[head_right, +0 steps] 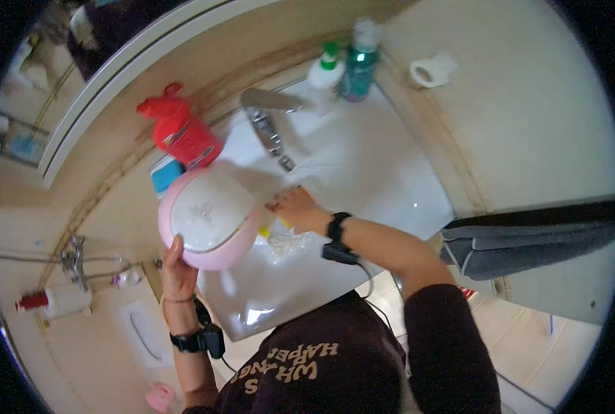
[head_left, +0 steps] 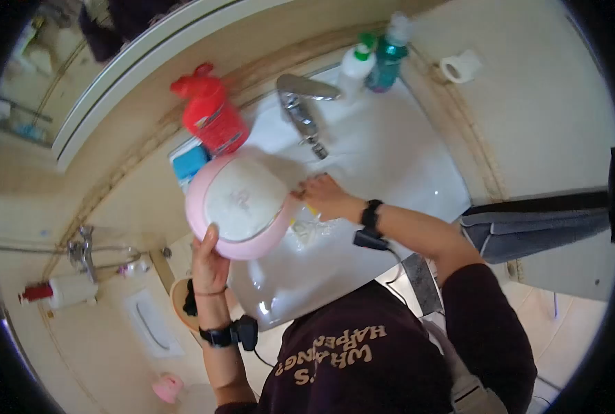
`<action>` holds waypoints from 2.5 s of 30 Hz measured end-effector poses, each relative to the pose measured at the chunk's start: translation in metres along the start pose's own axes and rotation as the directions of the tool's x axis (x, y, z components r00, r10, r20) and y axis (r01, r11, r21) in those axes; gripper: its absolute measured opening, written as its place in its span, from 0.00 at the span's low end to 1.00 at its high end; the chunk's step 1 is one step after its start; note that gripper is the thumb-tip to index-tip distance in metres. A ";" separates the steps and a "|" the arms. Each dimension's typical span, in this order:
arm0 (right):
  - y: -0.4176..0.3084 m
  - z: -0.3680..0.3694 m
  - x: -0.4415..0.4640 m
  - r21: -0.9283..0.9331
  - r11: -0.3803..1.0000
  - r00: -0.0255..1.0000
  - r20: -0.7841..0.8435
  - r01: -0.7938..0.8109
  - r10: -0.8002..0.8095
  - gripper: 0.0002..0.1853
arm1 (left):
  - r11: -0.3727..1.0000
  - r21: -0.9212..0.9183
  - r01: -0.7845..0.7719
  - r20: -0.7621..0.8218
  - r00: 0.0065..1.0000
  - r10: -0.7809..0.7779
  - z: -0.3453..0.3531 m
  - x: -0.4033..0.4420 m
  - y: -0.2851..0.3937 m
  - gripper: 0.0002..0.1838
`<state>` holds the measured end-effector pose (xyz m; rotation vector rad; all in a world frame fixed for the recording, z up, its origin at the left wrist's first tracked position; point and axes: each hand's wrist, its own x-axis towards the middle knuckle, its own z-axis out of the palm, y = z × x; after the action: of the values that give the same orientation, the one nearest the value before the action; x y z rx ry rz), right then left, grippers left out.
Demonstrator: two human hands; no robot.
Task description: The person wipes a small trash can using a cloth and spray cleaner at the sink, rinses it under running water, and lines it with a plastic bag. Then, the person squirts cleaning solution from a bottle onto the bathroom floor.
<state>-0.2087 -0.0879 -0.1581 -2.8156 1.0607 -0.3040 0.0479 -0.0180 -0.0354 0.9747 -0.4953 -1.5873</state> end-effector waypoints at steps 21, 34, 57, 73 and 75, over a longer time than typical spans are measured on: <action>0.061 -0.143 -0.188 0.633 0.523 0.333 -0.404 -0.571 0.852 0.46 | 0.996 0.089 0.007 0.103 0.995 -0.016 -0.010 -0.007 0.002 0.23; 0.025 -0.135 -0.212 0.704 0.387 -0.119 -0.554 -0.596 0.824 0.48 | 0.984 0.172 0.036 0.093 0.994 -0.053 0.024 0.009 -0.010 0.26; -0.053 0.070 0.006 0.150 0.971 0.638 0.770 -0.188 0.004 0.18 | 0.982 0.187 0.012 0.062 0.998 -0.024 -0.003 -0.014 -0.011 0.24; -0.099 -0.073 0.048 0.735 0.667 0.893 -0.212 -0.122 0.398 0.17 | 0.992 0.004 0.128 0.015 0.992 -0.128 0.004 -0.012 -0.036 0.24; -0.082 -0.050 0.053 0.785 0.601 0.851 -0.207 -0.149 0.482 0.17 | 0.984 0.144 0.107 0.042 0.993 -0.114 -0.001 -0.016 -0.035 0.23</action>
<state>-0.1286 -0.0636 -0.0875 -1.7941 1.1359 -1.0459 0.0278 0.0067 -0.0578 1.0879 -0.6038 -1.6972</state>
